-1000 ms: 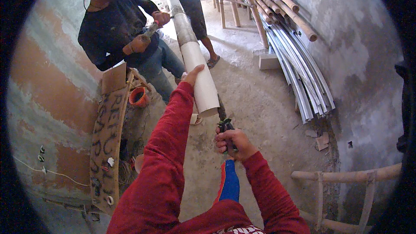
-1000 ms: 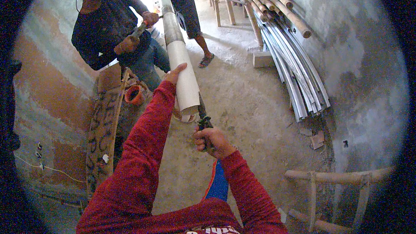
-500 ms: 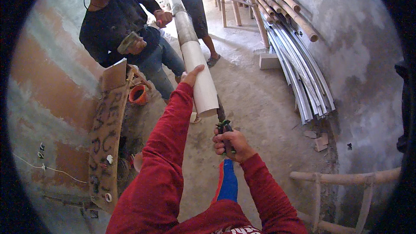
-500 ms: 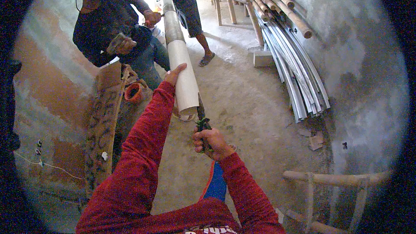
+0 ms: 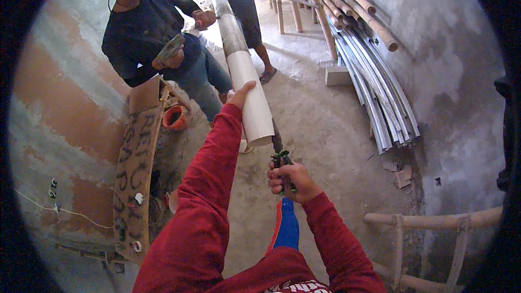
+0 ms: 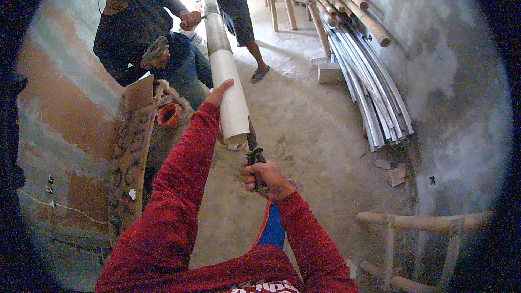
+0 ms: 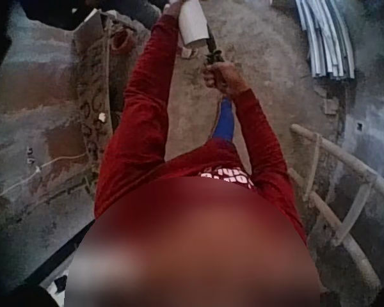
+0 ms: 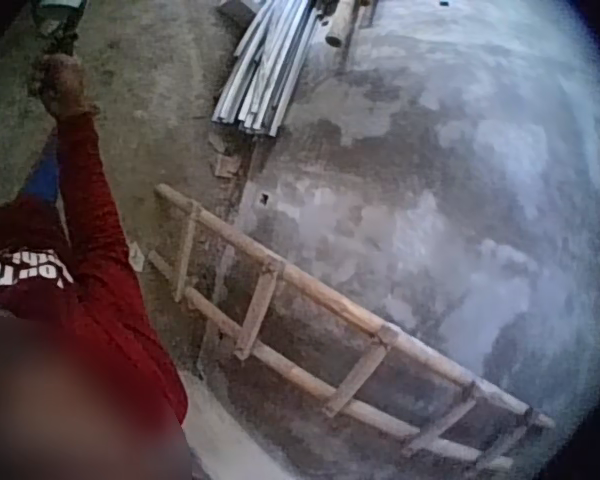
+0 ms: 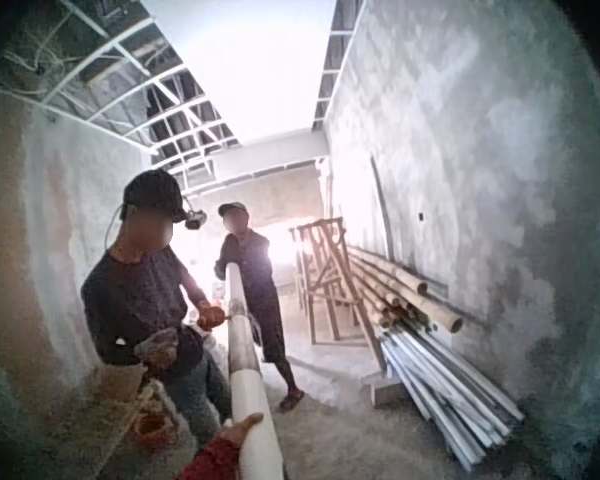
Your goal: The person lifts and positions a long white PVC pipe with assistance from two coworkers. They then use a knife to cut a section of the pipe while the coworkers hold it steady. The pipe is handled and adjusted multiple times during the process.
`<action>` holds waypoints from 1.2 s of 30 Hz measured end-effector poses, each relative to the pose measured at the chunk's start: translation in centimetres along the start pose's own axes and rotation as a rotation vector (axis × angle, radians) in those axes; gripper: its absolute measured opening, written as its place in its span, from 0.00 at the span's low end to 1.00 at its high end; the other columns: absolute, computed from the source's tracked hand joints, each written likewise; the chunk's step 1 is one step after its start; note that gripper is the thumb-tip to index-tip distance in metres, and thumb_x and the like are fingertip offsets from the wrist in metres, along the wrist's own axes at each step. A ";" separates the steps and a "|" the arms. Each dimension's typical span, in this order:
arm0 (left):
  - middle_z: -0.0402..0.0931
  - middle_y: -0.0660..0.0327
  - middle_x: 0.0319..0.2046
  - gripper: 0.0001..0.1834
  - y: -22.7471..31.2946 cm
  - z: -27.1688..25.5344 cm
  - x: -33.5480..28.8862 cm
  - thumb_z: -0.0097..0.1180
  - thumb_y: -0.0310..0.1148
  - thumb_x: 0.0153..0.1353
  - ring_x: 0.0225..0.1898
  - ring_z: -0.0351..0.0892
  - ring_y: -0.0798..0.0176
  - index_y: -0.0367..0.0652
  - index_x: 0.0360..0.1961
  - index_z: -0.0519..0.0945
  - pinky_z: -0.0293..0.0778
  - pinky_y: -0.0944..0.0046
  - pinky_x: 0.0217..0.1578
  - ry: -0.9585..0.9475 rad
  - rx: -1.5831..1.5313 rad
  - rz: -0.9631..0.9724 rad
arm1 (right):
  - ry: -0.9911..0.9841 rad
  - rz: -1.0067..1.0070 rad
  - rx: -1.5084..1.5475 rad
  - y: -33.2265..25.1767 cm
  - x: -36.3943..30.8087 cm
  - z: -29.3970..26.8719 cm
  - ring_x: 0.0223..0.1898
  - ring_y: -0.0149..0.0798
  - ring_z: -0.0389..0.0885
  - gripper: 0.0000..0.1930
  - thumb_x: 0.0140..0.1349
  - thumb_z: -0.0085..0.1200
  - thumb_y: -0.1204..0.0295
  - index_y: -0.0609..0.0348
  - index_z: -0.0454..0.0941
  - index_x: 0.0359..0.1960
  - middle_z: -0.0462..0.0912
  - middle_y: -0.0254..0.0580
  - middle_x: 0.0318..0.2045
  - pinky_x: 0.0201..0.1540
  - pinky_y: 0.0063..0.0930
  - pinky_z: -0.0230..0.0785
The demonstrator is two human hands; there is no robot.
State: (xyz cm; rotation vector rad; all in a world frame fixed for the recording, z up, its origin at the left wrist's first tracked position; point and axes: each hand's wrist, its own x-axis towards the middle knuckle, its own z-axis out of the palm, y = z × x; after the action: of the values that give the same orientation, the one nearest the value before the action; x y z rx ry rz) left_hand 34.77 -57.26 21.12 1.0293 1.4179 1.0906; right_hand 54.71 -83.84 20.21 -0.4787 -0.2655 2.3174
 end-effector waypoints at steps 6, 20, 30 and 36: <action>0.79 0.52 0.43 0.39 -0.5 -1.1 -1.3 0.67 0.51 0.52 0.39 0.82 0.55 0.34 0.57 0.69 0.79 0.54 0.42 -0.325 -0.353 -0.056 | -0.011 -0.006 -0.009 0.0 0.1 -0.1 0.23 0.27 0.63 0.08 0.59 0.49 0.77 0.54 0.68 0.40 0.66 0.29 0.26 0.26 0.25 0.60; 0.78 0.51 0.44 0.40 -0.9 -0.6 -1.3 0.63 0.55 0.54 0.40 0.80 0.54 0.36 0.58 0.68 0.78 0.55 0.44 -0.308 -0.485 0.009 | -0.002 0.009 -0.008 -0.5 0.7 0.9 0.24 0.26 0.63 0.07 0.59 0.49 0.77 0.54 0.68 0.39 0.66 0.29 0.26 0.25 0.22 0.59; 0.78 0.51 0.42 0.39 -2.0 -1.1 -2.1 0.62 0.55 0.54 0.39 0.81 0.54 0.36 0.57 0.69 0.79 0.53 0.42 -0.364 -0.534 -0.026 | 0.020 -0.005 -0.003 0.9 0.4 0.4 0.24 0.27 0.63 0.07 0.59 0.48 0.77 0.54 0.69 0.39 0.67 0.29 0.26 0.26 0.23 0.59; 0.78 0.51 0.40 0.38 -1.3 -0.3 -4.3 0.62 0.54 0.54 0.38 0.81 0.54 0.37 0.57 0.68 0.80 0.54 0.40 -0.319 -0.542 0.000 | 0.011 -0.009 -0.025 1.0 -0.7 0.2 0.24 0.27 0.63 0.07 0.59 0.48 0.78 0.54 0.70 0.39 0.67 0.30 0.26 0.26 0.24 0.60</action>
State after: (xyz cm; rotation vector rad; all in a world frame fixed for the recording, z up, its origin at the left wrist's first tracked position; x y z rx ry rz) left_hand 34.87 -61.79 20.80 0.7624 0.8019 1.1637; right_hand 54.46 -85.03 20.28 -0.5012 -0.2909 2.3049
